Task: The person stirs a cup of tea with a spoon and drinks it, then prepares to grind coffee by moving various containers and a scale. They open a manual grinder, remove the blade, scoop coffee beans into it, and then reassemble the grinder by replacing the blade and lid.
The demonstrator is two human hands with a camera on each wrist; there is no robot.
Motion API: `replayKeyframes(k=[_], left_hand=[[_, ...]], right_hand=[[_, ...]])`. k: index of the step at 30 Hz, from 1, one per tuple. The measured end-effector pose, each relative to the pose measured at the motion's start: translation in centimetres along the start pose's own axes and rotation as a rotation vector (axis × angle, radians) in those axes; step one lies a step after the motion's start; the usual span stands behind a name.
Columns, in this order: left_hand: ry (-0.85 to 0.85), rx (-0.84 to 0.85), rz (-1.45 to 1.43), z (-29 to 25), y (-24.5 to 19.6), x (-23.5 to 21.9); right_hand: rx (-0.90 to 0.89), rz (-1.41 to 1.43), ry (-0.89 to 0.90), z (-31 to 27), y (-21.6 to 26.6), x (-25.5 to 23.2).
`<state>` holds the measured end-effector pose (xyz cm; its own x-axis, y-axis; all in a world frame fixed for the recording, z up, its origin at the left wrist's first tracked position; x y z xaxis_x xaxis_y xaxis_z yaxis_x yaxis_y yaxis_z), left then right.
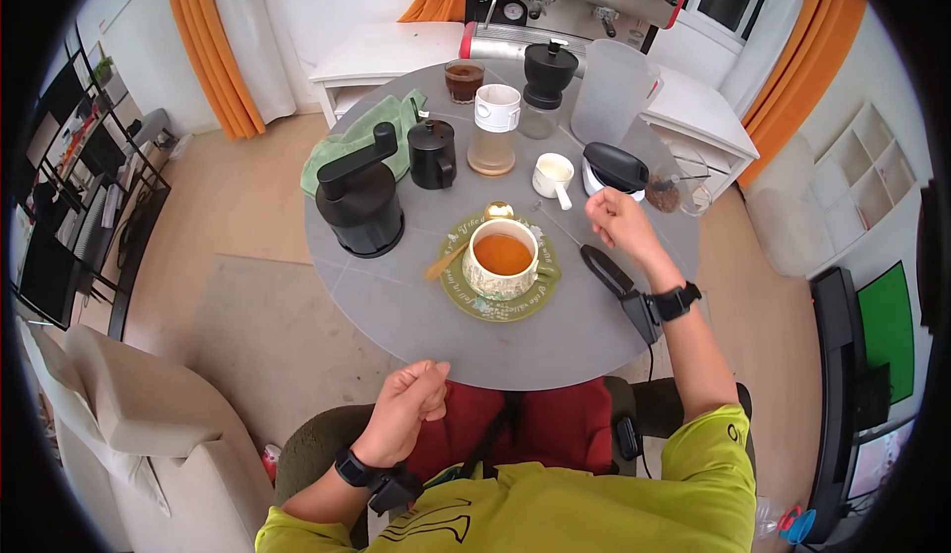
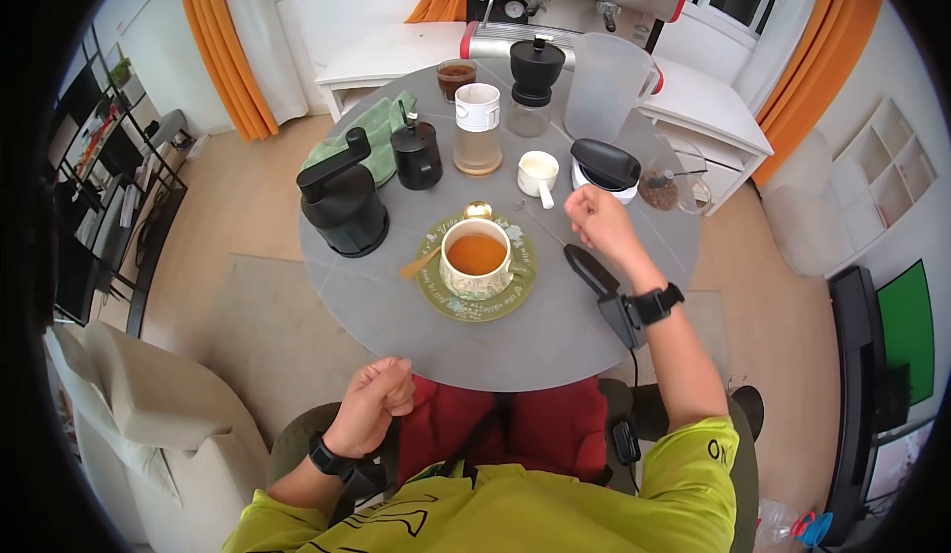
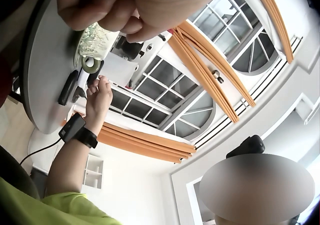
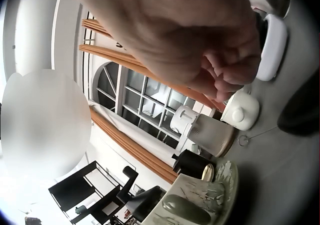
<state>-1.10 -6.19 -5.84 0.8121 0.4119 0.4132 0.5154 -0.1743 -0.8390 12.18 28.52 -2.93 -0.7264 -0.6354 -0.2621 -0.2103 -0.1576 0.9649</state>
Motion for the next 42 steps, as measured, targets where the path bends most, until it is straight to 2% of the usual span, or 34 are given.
replayKeyframes(k=[2, 6, 8, 12, 14, 15, 19, 21, 22, 24, 28, 30, 32, 34, 38, 42], left_hand=[[-0.007, 0.021, -0.014, -0.1, -0.1, -0.1], [-0.017, 0.028, -0.009, -0.1, -0.3, -0.2], [-0.026, 0.032, -0.008, -0.1, -0.4, -0.3], [-0.039, 0.04, 0.0, -0.2, -0.7, -0.4], [-0.045, 0.041, -0.005, -0.2, -0.7, -0.5], [-0.039, 0.042, 0.006, -0.2, -0.6, -0.5], [-0.032, 0.038, 0.02, -0.1, -0.5, -0.4], [-0.033, 0.037, 0.019, -0.1, -0.6, -0.3], [-0.035, 0.039, 0.019, -0.2, -0.6, -0.3], [-0.038, 0.047, 0.012, -0.2, -0.9, -0.3], [-0.051, 0.04, 0.01, -0.3, -1.1, -0.2], [-0.043, 0.042, 0.011, -0.3, -1.0, -0.2], [-0.042, 0.064, 0.017, -0.3, -1.1, -0.3], [-0.034, 0.045, 0.009, -0.3, -1.2, -0.4], [-0.041, 0.038, 0.012, -0.3, -1.4, -0.6], [-0.038, 0.036, 0.015, -0.2, -1.2, -0.6]], right_hand=[[0.116, -0.029, 0.035, 1.5, -0.2, 0.3], [0.222, -0.038, 0.014, 3.4, -0.5, 1.0], [0.357, 0.034, 0.031, 4.0, -0.7, 1.6], [0.409, 0.052, 0.032, 4.7, -1.3, 2.2], [0.177, -0.211, -0.243, 5.2, -1.2, 1.8], [-0.241, -0.446, -0.369, 7.6, -3.3, 0.6], [-0.217, -0.316, -0.253, 8.9, 2.6, 1.6], [-0.08, -0.083, -0.102, 9.0, 4.8, 3.3], [-0.081, -0.084, -0.099, 9.6, 5.2, 3.8], [-0.277, -0.195, -0.054, 10.8, 6.5, 4.8], [-0.328, -0.245, -0.009, 13.2, 7.5, 6.9], [-0.394, -0.444, 0.005, 14.7, 7.9, 7.8], [-0.421, -0.476, 0.014, 15.5, 8.7, 8.8], [-0.338, -0.633, -0.05, 15.7, 9.0, 9.4], [-0.268, -0.669, -0.097, 16.2, 9.0, 9.5], [-0.308, -0.682, -0.079, 16.1, 9.0, 9.5]])
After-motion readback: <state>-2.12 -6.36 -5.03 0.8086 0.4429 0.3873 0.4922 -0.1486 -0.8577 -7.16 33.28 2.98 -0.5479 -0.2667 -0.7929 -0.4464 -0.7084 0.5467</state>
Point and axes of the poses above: each hand's wrist, its own z-axis towards the middle knuckle, its own x-axis out of the palm, y = z × x, the point moved 2 cm from there along z, towards the middle knuckle, and after that the axes turned 12 degrees about z, right-handed, at the moved point
